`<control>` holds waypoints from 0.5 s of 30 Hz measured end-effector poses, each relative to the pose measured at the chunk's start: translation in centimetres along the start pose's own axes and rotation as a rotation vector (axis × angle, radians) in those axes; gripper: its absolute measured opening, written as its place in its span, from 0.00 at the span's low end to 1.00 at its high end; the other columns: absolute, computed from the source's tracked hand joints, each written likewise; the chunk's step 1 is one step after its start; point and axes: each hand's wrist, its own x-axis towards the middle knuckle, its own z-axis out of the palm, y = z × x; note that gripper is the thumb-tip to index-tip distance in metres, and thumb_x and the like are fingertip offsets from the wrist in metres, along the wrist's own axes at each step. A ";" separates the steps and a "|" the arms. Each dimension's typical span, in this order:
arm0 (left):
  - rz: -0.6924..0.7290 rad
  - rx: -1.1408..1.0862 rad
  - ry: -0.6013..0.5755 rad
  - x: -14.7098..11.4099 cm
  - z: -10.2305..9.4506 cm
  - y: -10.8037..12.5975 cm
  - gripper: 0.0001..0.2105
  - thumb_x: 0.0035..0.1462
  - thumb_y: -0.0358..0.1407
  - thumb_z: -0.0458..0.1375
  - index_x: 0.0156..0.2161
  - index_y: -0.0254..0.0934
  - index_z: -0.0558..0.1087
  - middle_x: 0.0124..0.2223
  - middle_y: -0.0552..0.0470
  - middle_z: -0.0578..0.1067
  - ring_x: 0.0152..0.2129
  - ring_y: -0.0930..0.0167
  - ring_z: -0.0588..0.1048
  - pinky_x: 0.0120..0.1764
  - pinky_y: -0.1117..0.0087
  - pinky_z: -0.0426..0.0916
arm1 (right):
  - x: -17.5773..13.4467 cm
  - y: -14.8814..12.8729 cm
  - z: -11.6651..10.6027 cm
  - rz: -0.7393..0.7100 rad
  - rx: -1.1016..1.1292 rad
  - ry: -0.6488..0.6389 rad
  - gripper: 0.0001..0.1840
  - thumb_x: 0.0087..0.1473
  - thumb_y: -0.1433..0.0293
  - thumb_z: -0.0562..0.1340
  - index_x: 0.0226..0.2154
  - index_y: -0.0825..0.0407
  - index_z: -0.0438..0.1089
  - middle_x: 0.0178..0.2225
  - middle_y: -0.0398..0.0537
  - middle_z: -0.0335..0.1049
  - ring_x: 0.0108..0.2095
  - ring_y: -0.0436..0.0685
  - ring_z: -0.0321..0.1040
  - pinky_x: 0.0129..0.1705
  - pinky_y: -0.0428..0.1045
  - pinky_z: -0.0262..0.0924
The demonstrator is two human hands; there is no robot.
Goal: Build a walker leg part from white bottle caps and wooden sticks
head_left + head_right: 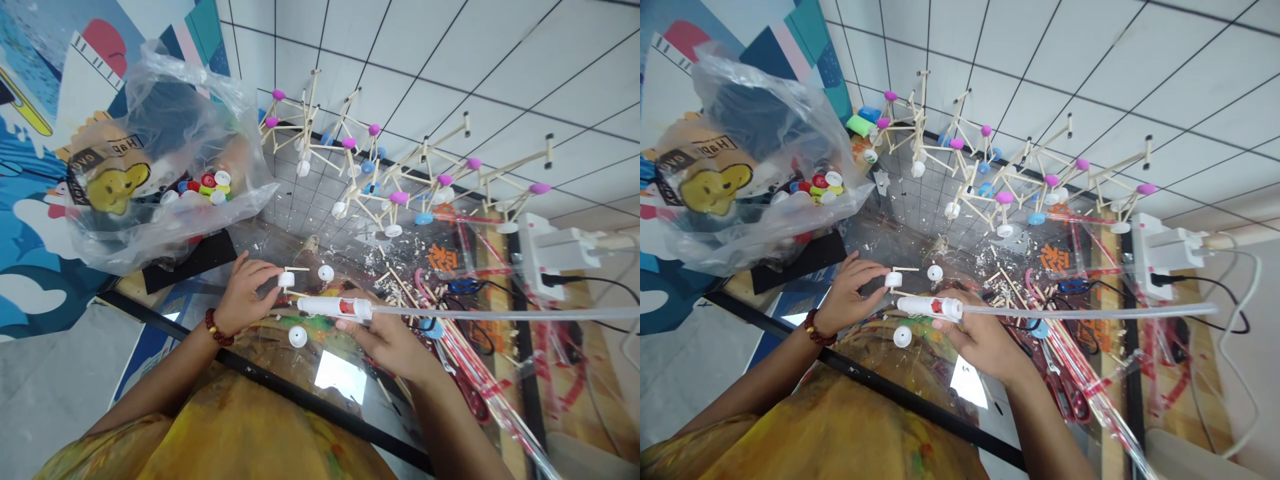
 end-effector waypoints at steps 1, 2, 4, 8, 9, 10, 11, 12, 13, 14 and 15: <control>0.002 -0.003 0.001 0.0 0.0 0.0 0.10 0.55 0.32 0.60 0.44 0.41 0.75 0.44 0.51 0.80 0.42 0.67 0.77 0.63 0.53 0.53 | 0.0 0.2 -0.1 0.006 0.023 0.024 0.08 0.64 0.65 0.57 0.43 0.50 0.68 0.43 0.49 0.73 0.44 0.59 0.71 0.48 0.54 0.64; 0.003 -0.007 0.004 0.0 0.0 0.0 0.11 0.55 0.32 0.60 0.44 0.41 0.74 0.44 0.51 0.80 0.42 0.67 0.77 0.63 0.53 0.53 | 0.1 0.3 -0.1 0.008 0.042 0.049 0.09 0.63 0.65 0.57 0.43 0.50 0.68 0.44 0.49 0.73 0.45 0.60 0.71 0.49 0.54 0.64; 0.003 -0.016 0.015 -0.1 0.0 0.1 0.13 0.55 0.31 0.60 0.47 0.40 0.73 0.45 0.50 0.80 0.43 0.67 0.77 0.62 0.53 0.53 | 0.2 0.7 -0.4 0.013 0.069 0.081 0.09 0.63 0.64 0.58 0.43 0.49 0.69 0.45 0.50 0.73 0.46 0.60 0.70 0.50 0.55 0.63; 0.007 -0.028 0.039 -0.2 0.0 0.0 0.18 0.54 0.31 0.60 0.52 0.39 0.70 0.45 0.50 0.80 0.44 0.66 0.77 0.62 0.52 0.54 | 0.4 0.8 -1.2 0.068 0.144 0.104 0.11 0.63 0.61 0.58 0.42 0.49 0.71 0.42 0.48 0.74 0.42 0.59 0.71 0.47 0.53 0.65; 0.010 -0.028 0.043 -0.2 0.0 -0.1 0.19 0.54 0.31 0.60 0.52 0.39 0.70 0.45 0.49 0.80 0.44 0.66 0.77 0.62 0.52 0.55 | 0.4 0.8 -1.5 0.083 0.162 0.107 0.12 0.63 0.60 0.58 0.42 0.49 0.71 0.41 0.47 0.74 0.41 0.58 0.72 0.46 0.52 0.66; 0.012 -0.029 0.045 -0.2 0.0 -0.2 0.18 0.54 0.31 0.60 0.51 0.39 0.70 0.46 0.49 0.79 0.45 0.66 0.77 0.61 0.52 0.55 | 0.4 0.7 -1.8 0.094 0.177 0.106 0.12 0.62 0.60 0.59 0.42 0.49 0.72 0.40 0.47 0.75 0.40 0.58 0.72 0.45 0.52 0.66; 0.013 -0.029 0.048 -0.3 0.0 -0.2 0.18 0.54 0.31 0.60 0.51 0.39 0.70 0.47 0.49 0.79 0.45 0.66 0.77 0.61 0.52 0.55 | 0.3 0.6 -2.0 0.102 0.189 0.105 0.12 0.62 0.60 0.59 0.41 0.49 0.72 0.40 0.47 0.75 0.40 0.58 0.72 0.44 0.51 0.66; 0.013 -0.029 0.051 -0.3 0.0 -0.3 0.18 0.54 0.31 0.60 0.51 0.39 0.70 0.48 0.48 0.79 0.46 0.65 0.77 0.61 0.52 0.55 | 0.3 0.6 -2.3 0.103 0.202 0.111 0.12 0.61 0.59 0.60 0.41 0.50 0.73 0.39 0.47 0.75 0.39 0.58 0.72 0.43 0.51 0.66; 0.014 -0.029 0.056 -0.3 0.0 -0.3 0.19 0.54 0.30 0.60 0.52 0.39 0.70 0.48 0.48 0.79 0.46 0.65 0.77 0.61 0.52 0.56 | 0.3 0.5 -2.5 0.100 0.218 0.126 0.13 0.61 0.59 0.60 0.40 0.50 0.73 0.38 0.47 0.75 0.39 0.58 0.72 0.43 0.51 0.66; 0.016 -0.030 0.061 -0.3 0.0 -0.4 0.19 0.54 0.30 0.59 0.52 0.39 0.70 0.49 0.47 0.78 0.47 0.65 0.76 0.61 0.52 0.56 | 0.3 0.4 -2.7 0.094 0.239 0.145 0.13 0.60 0.59 0.61 0.39 0.50 0.73 0.38 0.47 0.75 0.39 0.58 0.72 0.43 0.51 0.67; 0.019 -0.031 0.068 -0.3 0.0 -0.4 0.20 0.53 0.30 0.59 0.52 0.39 0.70 0.50 0.47 0.78 0.47 0.65 0.76 0.61 0.52 0.57 | 0.4 0.4 -2.8 0.087 0.260 0.165 0.13 0.60 0.58 0.61 0.38 0.50 0.73 0.37 0.47 0.75 0.38 0.58 0.72 0.43 0.51 0.67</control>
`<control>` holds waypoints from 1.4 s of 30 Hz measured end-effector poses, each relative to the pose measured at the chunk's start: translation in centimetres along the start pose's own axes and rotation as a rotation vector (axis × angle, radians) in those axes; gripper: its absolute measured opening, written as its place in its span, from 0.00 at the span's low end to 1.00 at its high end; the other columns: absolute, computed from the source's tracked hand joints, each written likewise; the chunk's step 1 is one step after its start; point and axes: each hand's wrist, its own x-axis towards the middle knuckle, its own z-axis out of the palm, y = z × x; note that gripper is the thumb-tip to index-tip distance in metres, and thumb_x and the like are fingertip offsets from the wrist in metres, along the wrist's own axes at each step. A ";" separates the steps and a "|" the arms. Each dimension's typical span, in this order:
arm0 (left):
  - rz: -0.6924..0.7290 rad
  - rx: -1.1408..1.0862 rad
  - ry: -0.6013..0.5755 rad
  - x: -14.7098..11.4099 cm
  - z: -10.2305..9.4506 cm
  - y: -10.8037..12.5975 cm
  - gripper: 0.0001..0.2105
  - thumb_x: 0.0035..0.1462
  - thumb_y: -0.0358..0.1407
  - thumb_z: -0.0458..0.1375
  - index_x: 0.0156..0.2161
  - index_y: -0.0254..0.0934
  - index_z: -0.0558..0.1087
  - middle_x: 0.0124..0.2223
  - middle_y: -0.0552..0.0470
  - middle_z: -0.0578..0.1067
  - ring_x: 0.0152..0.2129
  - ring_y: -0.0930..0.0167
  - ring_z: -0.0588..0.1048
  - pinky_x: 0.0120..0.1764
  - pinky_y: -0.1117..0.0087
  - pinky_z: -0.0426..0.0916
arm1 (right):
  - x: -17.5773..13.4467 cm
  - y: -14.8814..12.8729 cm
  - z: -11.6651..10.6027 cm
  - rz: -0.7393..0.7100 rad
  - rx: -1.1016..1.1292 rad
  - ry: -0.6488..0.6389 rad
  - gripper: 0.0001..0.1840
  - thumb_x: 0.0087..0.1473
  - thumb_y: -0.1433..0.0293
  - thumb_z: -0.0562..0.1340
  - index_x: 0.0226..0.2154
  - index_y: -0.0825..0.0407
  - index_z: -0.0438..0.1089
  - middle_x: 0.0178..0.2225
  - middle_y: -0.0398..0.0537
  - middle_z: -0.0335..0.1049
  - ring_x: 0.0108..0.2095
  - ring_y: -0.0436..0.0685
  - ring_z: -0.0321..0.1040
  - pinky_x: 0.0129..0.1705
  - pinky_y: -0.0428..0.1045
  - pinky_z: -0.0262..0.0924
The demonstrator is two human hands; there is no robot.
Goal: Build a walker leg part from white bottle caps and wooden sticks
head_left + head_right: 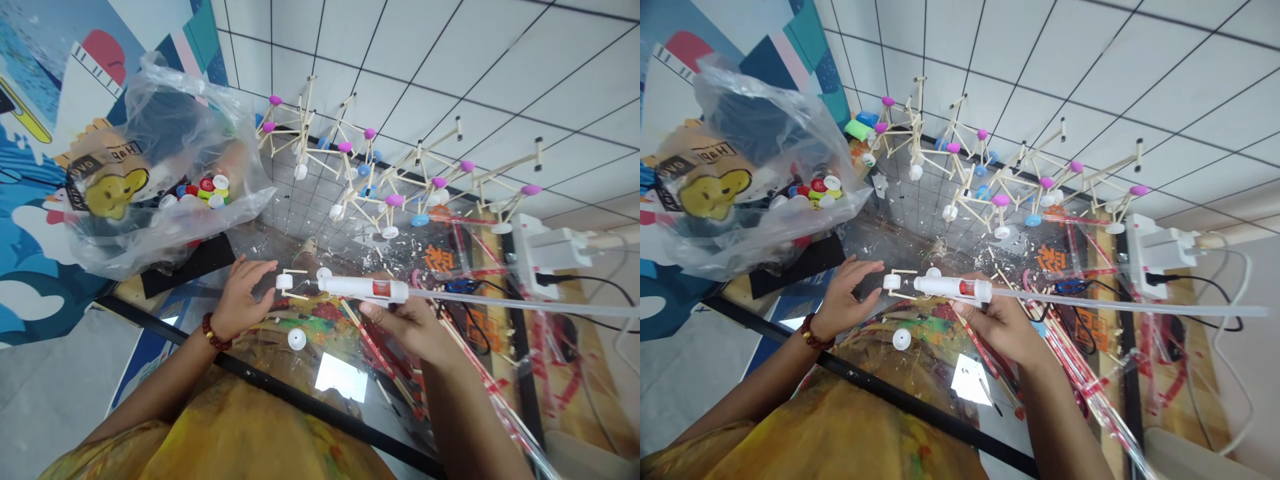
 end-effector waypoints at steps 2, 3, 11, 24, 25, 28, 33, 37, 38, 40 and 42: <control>0.001 -0.005 0.018 0.0 0.0 0.0 0.20 0.53 0.29 0.59 0.53 0.39 0.69 0.50 0.47 0.78 0.48 0.64 0.75 0.61 0.52 0.58 | 0.2 -0.2 0.0 -0.009 0.044 0.032 0.13 0.59 0.58 0.62 0.38 0.51 0.73 0.37 0.47 0.74 0.37 0.57 0.72 0.42 0.51 0.67; -0.002 -0.010 0.028 0.0 0.0 0.0 0.21 0.53 0.28 0.58 0.54 0.39 0.69 0.50 0.47 0.78 0.48 0.64 0.75 0.61 0.52 0.58 | 0.4 -0.3 0.0 -0.009 0.061 0.040 0.12 0.59 0.59 0.62 0.38 0.50 0.73 0.37 0.47 0.74 0.37 0.56 0.71 0.42 0.51 0.67; -0.026 -0.090 0.113 0.1 0.0 0.0 0.21 0.55 0.26 0.56 0.55 0.38 0.69 0.50 0.45 0.76 0.49 0.64 0.74 0.54 0.58 0.68 | 4.6 0.1 -0.3 -0.095 -0.015 0.219 0.11 0.51 0.61 0.68 0.36 0.49 0.73 0.42 0.49 0.71 0.45 0.59 0.69 0.49 0.54 0.63; -0.036 -0.118 0.076 0.3 -0.1 0.3 0.20 0.58 0.26 0.56 0.56 0.39 0.68 0.50 0.46 0.75 0.47 0.66 0.74 0.52 0.60 0.70 | 10.5 5.7 1.3 0.124 -0.007 0.180 0.18 0.44 0.60 0.66 0.37 0.53 0.72 0.38 0.50 0.74 0.37 0.59 0.69 0.45 0.55 0.63; -0.037 -0.123 0.076 0.3 -0.1 0.3 0.20 0.58 0.26 0.56 0.56 0.39 0.68 0.50 0.46 0.75 0.47 0.66 0.74 0.52 0.60 0.70 | 10.5 5.9 1.4 0.119 -0.023 0.171 0.18 0.45 0.60 0.66 0.37 0.53 0.72 0.39 0.51 0.74 0.39 0.60 0.69 0.46 0.56 0.63; -0.029 -0.138 0.084 0.3 0.0 0.1 0.19 0.59 0.27 0.56 0.55 0.39 0.68 0.50 0.45 0.75 0.47 0.66 0.74 0.52 0.60 0.70 | 10.5 6.0 1.4 0.102 -0.039 0.143 0.18 0.46 0.62 0.66 0.40 0.53 0.72 0.41 0.51 0.74 0.41 0.60 0.69 0.47 0.56 0.63; -0.108 -0.232 0.121 0.3 -0.4 0.8 0.10 0.60 0.34 0.59 0.47 0.38 0.73 0.46 0.46 0.75 0.45 0.66 0.73 0.50 0.59 0.68 | 9.6 4.8 0.7 0.057 -0.235 0.117 0.22 0.49 0.64 0.65 0.47 0.55 0.71 0.46 0.56 0.74 0.45 0.63 0.69 0.49 0.57 0.63; -0.365 -0.962 0.296 0.6 -2.3 4.2 0.18 0.66 0.44 0.49 0.27 0.37 0.67 0.27 0.54 0.63 0.28 0.72 0.67 0.38 0.66 0.68 | 5.7 2.3 -0.6 0.027 -0.591 0.149 0.28 0.54 0.63 0.64 0.56 0.56 0.66 0.53 0.62 0.70 0.52 0.69 0.66 0.54 0.64 0.61; -0.454 -1.223 0.221 0.7 -2.8 5.3 0.21 0.67 0.48 0.45 0.28 0.37 0.66 0.25 0.56 0.58 0.24 0.73 0.64 0.34 0.67 0.67 | 4.4 1.6 -0.8 -0.006 -0.638 0.177 0.28 0.56 0.63 0.63 0.57 0.54 0.64 0.55 0.62 0.68 0.55 0.69 0.65 0.55 0.65 0.60; -0.590 -1.564 0.049 1.0 -3.5 7.2 0.24 0.66 0.53 0.41 0.37 0.38 0.70 0.24 0.59 0.53 0.20 0.75 0.58 0.29 0.68 0.64 | 1.9 0.2 -0.8 -0.052 -0.654 0.242 0.23 0.59 0.62 0.61 0.56 0.50 0.66 0.53 0.58 0.70 0.53 0.67 0.67 0.54 0.64 0.62; -0.631 -1.739 -0.059 1.4 -3.6 8.4 0.26 0.65 0.55 0.40 0.42 0.38 0.71 0.23 0.60 0.51 0.19 0.76 0.55 0.28 0.71 0.62 | 0.0 -1.0 -0.4 -0.103 -0.598 0.267 0.21 0.61 0.63 0.60 0.56 0.48 0.66 0.51 0.54 0.73 0.51 0.63 0.70 0.54 0.60 0.65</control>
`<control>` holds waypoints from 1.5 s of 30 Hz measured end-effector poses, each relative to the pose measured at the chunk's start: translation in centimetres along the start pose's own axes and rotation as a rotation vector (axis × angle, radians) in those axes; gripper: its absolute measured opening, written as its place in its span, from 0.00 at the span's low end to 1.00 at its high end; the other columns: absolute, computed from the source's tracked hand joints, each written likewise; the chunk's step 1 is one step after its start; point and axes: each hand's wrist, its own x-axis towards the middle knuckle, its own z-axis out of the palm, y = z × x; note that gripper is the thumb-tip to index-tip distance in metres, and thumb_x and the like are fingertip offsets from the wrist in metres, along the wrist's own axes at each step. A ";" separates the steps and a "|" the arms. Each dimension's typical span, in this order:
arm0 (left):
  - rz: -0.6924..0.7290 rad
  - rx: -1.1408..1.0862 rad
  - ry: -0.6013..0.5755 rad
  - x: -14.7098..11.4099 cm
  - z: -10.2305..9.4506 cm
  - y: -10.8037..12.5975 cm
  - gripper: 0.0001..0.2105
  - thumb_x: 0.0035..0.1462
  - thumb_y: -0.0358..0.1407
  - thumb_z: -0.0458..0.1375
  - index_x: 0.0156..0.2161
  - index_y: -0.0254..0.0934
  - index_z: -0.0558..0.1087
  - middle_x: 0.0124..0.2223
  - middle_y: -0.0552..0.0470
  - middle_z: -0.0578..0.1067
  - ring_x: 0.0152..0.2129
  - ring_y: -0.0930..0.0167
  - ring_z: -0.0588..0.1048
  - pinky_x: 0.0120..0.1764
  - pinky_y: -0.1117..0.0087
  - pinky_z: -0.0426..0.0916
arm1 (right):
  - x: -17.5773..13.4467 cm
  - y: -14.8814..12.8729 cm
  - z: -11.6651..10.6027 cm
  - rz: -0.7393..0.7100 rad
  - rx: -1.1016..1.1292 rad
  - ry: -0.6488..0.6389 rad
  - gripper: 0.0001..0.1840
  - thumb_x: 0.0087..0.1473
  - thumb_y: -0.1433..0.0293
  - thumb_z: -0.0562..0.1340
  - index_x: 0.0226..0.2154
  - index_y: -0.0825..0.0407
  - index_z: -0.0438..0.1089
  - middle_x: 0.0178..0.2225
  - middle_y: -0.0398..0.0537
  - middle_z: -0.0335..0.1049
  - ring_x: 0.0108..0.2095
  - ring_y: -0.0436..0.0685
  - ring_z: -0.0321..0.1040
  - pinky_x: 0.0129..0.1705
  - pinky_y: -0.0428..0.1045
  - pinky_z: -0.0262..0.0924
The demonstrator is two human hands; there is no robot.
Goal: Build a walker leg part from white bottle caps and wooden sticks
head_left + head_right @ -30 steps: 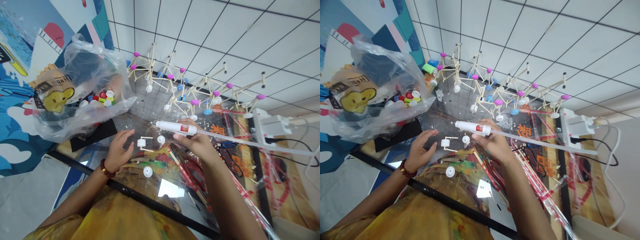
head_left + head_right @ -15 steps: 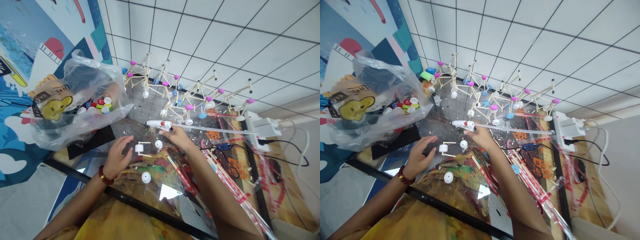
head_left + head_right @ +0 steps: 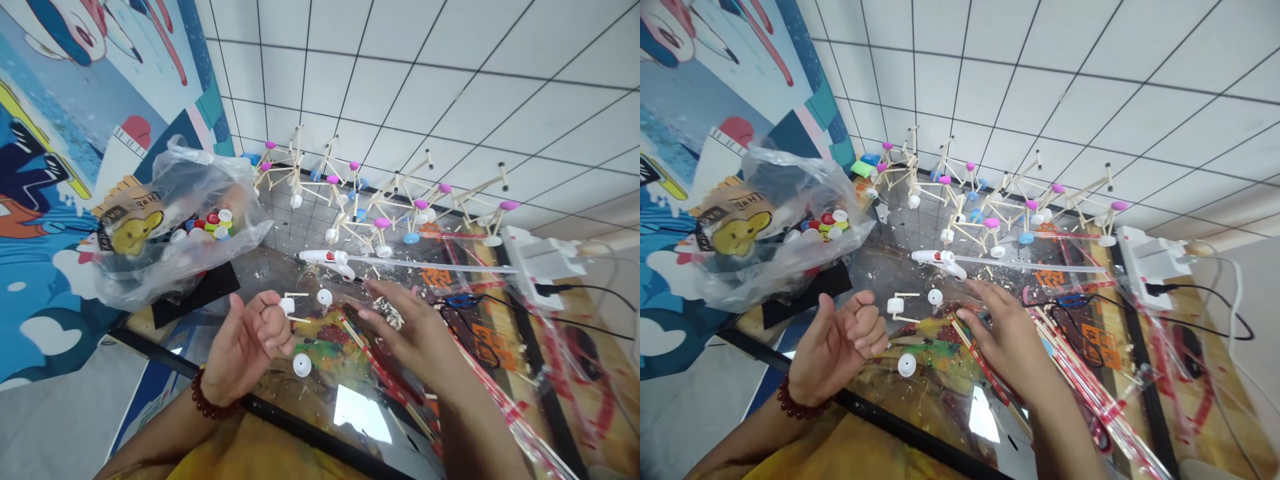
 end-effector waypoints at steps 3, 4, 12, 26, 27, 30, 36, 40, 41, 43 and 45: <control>-0.054 -0.068 -0.039 0.3 0.5 -0.6 0.25 0.65 0.55 0.43 0.45 0.36 0.72 0.24 0.59 0.51 0.20 0.76 0.55 0.29 0.71 0.61 | -1.8 -2.1 -0.2 -0.053 0.093 0.022 0.20 0.61 0.66 0.61 0.56 0.45 0.66 0.50 0.52 0.74 0.50 0.60 0.71 0.51 0.56 0.67; -0.059 -0.064 -0.044 0.4 0.4 -0.8 0.23 0.65 0.53 0.45 0.46 0.36 0.72 0.24 0.59 0.52 0.21 0.76 0.56 0.30 0.71 0.62 | -2.2 -2.8 0.0 -0.070 0.108 0.032 0.21 0.61 0.67 0.61 0.56 0.45 0.66 0.50 0.52 0.73 0.50 0.60 0.71 0.51 0.56 0.68; -0.077 0.330 -0.161 -1.6 1.0 -3.5 0.05 0.59 0.36 0.61 0.40 0.39 0.73 0.24 0.58 0.65 0.21 0.78 0.64 0.29 0.76 0.61 | -5.5 -6.9 2.9 -0.164 0.308 0.016 0.23 0.60 0.63 0.62 0.58 0.45 0.63 0.49 0.54 0.74 0.48 0.62 0.72 0.49 0.56 0.69; 0.090 0.878 -0.600 -1.3 2.0 -2.7 0.14 0.58 0.30 0.61 0.49 0.47 0.75 0.34 0.51 0.80 0.27 0.71 0.78 0.34 0.71 0.73 | -9.6 -5.6 1.0 -0.125 0.395 -0.126 0.35 0.54 0.50 0.65 0.60 0.47 0.62 0.54 0.54 0.71 0.53 0.61 0.69 0.56 0.52 0.65; 0.108 0.892 -0.676 -1.1 1.7 -2.2 0.14 0.60 0.29 0.58 0.49 0.48 0.75 0.29 0.53 0.79 0.25 0.71 0.78 0.33 0.70 0.73 | -9.8 -5.1 0.3 -0.124 0.341 -0.138 0.28 0.57 0.53 0.64 0.56 0.47 0.66 0.52 0.53 0.73 0.51 0.59 0.71 0.53 0.52 0.66; 0.274 1.177 -0.736 -0.5 0.9 -1.4 0.20 0.63 0.26 0.49 0.56 0.48 0.70 0.33 0.51 0.81 0.31 0.69 0.80 0.37 0.68 0.75 | -10.6 -2.1 -1.8 -0.089 0.137 -0.124 0.12 0.63 0.64 0.59 0.48 0.47 0.72 0.43 0.50 0.77 0.43 0.57 0.74 0.46 0.53 0.68; 0.911 1.922 -0.625 0.2 -0.3 -3.1 0.25 0.58 0.21 0.50 0.58 0.40 0.69 0.56 0.42 0.75 0.51 0.63 0.75 0.51 0.61 0.72 | -12.0 4.1 -5.7 0.138 -0.357 0.110 0.12 0.64 0.69 0.56 0.38 0.51 0.75 0.35 0.52 0.78 0.34 0.59 0.74 0.39 0.54 0.66; 0.991 1.905 -0.598 0.3 -0.2 -3.8 0.23 0.55 0.19 0.53 0.55 0.36 0.72 0.52 0.40 0.77 0.48 0.64 0.77 0.47 0.65 0.74 | -12.1 3.4 -5.0 0.160 -0.382 -0.040 0.13 0.64 0.71 0.55 0.34 0.50 0.75 0.31 0.49 0.76 0.32 0.57 0.73 0.37 0.51 0.64; 0.994 1.890 -0.612 0.3 0.1 -4.0 0.22 0.55 0.19 0.53 0.54 0.35 0.72 0.52 0.40 0.78 0.48 0.64 0.77 0.48 0.65 0.74 | -12.0 2.9 -4.4 0.158 -0.375 -0.095 0.12 0.63 0.71 0.56 0.33 0.50 0.75 0.30 0.48 0.76 0.32 0.56 0.72 0.36 0.50 0.63; 1.008 1.840 -0.697 0.2 0.9 -4.7 0.20 0.56 0.20 0.52 0.52 0.33 0.73 0.49 0.40 0.79 0.48 0.65 0.77 0.49 0.64 0.74 | -11.8 2.3 -3.4 0.167 -0.352 -0.185 0.11 0.62 0.72 0.57 0.33 0.49 0.75 0.29 0.47 0.75 0.31 0.55 0.72 0.35 0.49 0.62; 1.024 1.783 -0.849 0.2 2.0 -5.8 0.18 0.59 0.22 0.50 0.51 0.32 0.74 0.46 0.42 0.80 0.44 0.65 0.78 0.48 0.64 0.74 | -11.4 2.4 -3.1 0.210 -0.341 -0.225 0.10 0.62 0.71 0.58 0.35 0.49 0.75 0.30 0.46 0.75 0.33 0.55 0.73 0.35 0.48 0.61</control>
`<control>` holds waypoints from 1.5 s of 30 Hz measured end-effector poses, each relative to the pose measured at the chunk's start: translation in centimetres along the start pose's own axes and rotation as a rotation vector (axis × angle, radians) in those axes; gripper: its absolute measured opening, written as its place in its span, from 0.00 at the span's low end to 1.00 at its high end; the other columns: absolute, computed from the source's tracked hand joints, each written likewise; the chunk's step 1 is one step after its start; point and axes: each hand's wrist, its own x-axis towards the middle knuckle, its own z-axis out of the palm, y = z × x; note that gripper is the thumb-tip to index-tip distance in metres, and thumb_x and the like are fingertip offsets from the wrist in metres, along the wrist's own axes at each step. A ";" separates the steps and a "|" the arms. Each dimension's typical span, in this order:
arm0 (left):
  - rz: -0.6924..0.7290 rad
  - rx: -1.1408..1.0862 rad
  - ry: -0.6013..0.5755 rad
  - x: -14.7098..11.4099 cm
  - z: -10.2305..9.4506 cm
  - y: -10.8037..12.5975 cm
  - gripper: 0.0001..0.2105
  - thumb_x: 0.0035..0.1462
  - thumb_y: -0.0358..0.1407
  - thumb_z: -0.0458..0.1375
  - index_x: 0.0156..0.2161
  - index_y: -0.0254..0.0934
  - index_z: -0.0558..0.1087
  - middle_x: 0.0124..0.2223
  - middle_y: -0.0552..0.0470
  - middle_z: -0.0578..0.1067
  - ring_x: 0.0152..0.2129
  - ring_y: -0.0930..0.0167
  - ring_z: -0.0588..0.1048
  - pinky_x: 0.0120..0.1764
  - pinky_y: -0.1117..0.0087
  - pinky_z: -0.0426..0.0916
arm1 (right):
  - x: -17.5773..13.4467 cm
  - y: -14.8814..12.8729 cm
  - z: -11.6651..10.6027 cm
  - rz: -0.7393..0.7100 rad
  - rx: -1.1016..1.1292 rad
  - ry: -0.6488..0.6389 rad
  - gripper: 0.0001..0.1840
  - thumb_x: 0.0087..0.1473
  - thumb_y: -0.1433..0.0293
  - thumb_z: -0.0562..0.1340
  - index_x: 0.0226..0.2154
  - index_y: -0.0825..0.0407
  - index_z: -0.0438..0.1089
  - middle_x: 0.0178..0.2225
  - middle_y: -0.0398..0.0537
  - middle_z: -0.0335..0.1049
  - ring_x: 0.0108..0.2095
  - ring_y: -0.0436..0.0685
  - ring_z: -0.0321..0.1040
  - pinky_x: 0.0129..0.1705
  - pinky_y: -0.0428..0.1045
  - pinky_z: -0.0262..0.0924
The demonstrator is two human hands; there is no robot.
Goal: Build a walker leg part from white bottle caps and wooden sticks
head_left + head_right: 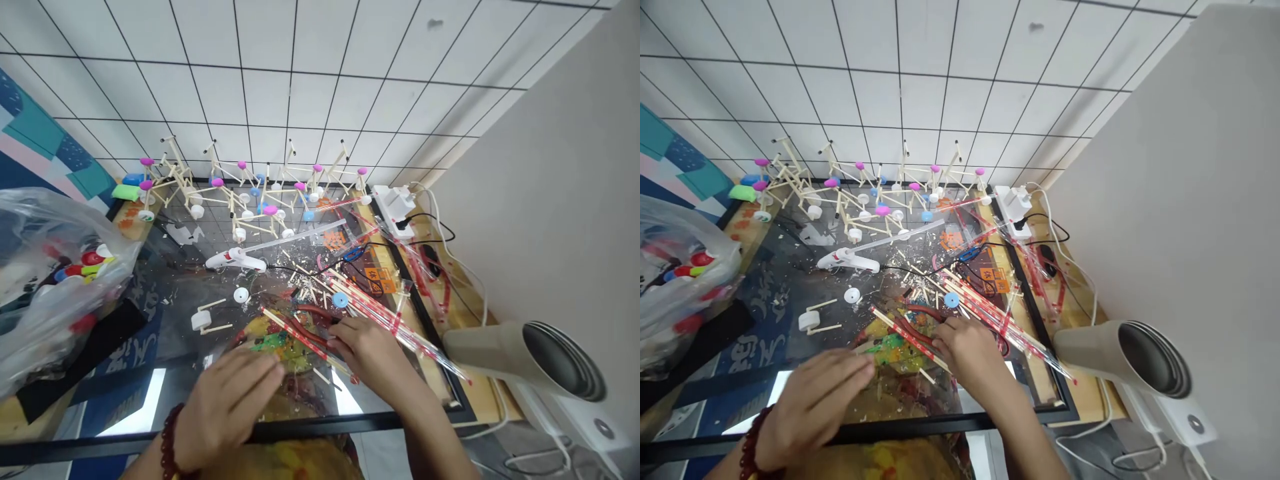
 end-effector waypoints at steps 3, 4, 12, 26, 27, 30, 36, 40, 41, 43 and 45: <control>0.106 -0.030 -0.068 1.7 1.3 1.1 0.15 0.62 0.25 0.48 0.48 0.32 0.75 0.40 0.45 0.81 0.35 0.67 0.79 0.40 0.66 0.75 | 0.8 1.4 -1.2 0.140 -0.065 -0.012 0.10 0.62 0.71 0.58 0.38 0.49 0.76 0.33 0.47 0.76 0.35 0.56 0.74 0.35 0.48 0.60; 0.121 -0.028 -0.074 2.1 1.7 1.3 0.15 0.62 0.25 0.48 0.47 0.31 0.75 0.39 0.45 0.82 0.33 0.68 0.79 0.38 0.66 0.75 | 1.0 2.2 -2.0 0.208 -0.112 -0.003 0.10 0.62 0.70 0.58 0.38 0.49 0.76 0.34 0.48 0.77 0.35 0.57 0.74 0.35 0.48 0.59; 0.182 -0.027 -0.076 2.1 2.6 1.3 0.17 0.64 0.24 0.45 0.46 0.32 0.76 0.40 0.47 0.82 0.32 0.68 0.79 0.37 0.65 0.75 | 3.4 6.6 -5.4 0.485 -0.232 -0.068 0.16 0.62 0.71 0.54 0.34 0.49 0.77 0.36 0.51 0.78 0.36 0.59 0.74 0.28 0.48 0.50; 0.205 -0.029 -0.050 1.1 2.3 1.2 0.15 0.64 0.24 0.47 0.45 0.32 0.76 0.41 0.47 0.81 0.34 0.70 0.77 0.40 0.67 0.75 | 1.7 4.2 -2.7 0.343 -0.127 -0.136 0.12 0.62 0.69 0.57 0.34 0.49 0.76 0.35 0.47 0.77 0.34 0.54 0.72 0.31 0.47 0.49; 0.207 -0.034 -0.053 0.9 2.4 1.1 0.15 0.63 0.24 0.47 0.46 0.32 0.76 0.42 0.47 0.81 0.34 0.70 0.78 0.41 0.67 0.75 | 1.9 4.2 -2.5 0.338 -0.116 -0.111 0.12 0.62 0.69 0.57 0.36 0.48 0.77 0.36 0.47 0.77 0.34 0.54 0.72 0.31 0.47 0.50; 0.194 -0.040 -0.052 -0.4 2.1 0.5 0.16 0.63 0.23 0.48 0.49 0.32 0.76 0.45 0.46 0.80 0.39 0.68 0.78 0.45 0.65 0.75 | 3.2 3.9 -1.7 0.147 -0.064 -0.062 0.14 0.61 0.74 0.57 0.41 0.47 0.77 0.40 0.47 0.76 0.39 0.54 0.70 0.38 0.46 0.54; -0.013 -0.020 -0.009 -4.2 -0.7 -1.6 0.19 0.57 0.21 0.56 0.54 0.30 0.72 0.46 0.41 0.80 0.44 0.65 0.78 0.47 0.64 0.74 | 4.9 4.0 -0.3 -0.050 -0.139 -0.092 0.12 0.59 0.76 0.59 0.32 0.51 0.79 0.36 0.52 0.72 0.39 0.58 0.65 0.42 0.51 0.55; -0.106 0.103 0.016 -5.8 -2.4 -2.7 0.29 0.52 0.19 0.61 0.60 0.32 0.67 0.43 0.41 0.81 0.38 0.65 0.80 0.42 0.65 0.75 | 3.2 2.6 -1.6 -0.067 -0.074 -0.098 0.09 0.60 0.74 0.60 0.33 0.52 0.77 0.34 0.49 0.72 0.37 0.56 0.65 0.41 0.50 0.55; -0.134 0.130 0.038 -6.0 -2.6 -2.8 0.30 0.51 0.19 0.61 0.60 0.33 0.67 0.43 0.41 0.81 0.38 0.65 0.80 0.42 0.65 0.75 | 2.5 1.9 -1.9 -0.086 -0.039 -0.113 0.09 0.60 0.73 0.60 0.31 0.52 0.76 0.32 0.48 0.71 0.35 0.54 0.66 0.40 0.50 0.55; -0.177 0.152 0.061 -6.1 -2.7 -2.8 0.29 0.51 0.19 0.61 0.59 0.33 0.69 0.43 0.41 0.81 0.38 0.64 0.80 0.42 0.65 0.75 | 0.9 0.4 -1.6 -0.138 0.049 -0.170 0.09 0.60 0.69 0.62 0.29 0.51 0.74 0.31 0.45 0.71 0.33 0.53 0.67 0.36 0.48 0.54; -0.164 0.116 0.042 -5.8 -2.4 -2.3 0.24 0.52 0.20 0.60 0.55 0.32 0.71 0.43 0.41 0.81 0.39 0.64 0.80 0.42 0.65 0.75 | -0.6 -1.0 -0.5 -0.161 0.063 -0.227 0.06 0.55 0.67 0.67 0.30 0.50 0.73 0.31 0.44 0.73 0.32 0.55 0.69 0.34 0.49 0.54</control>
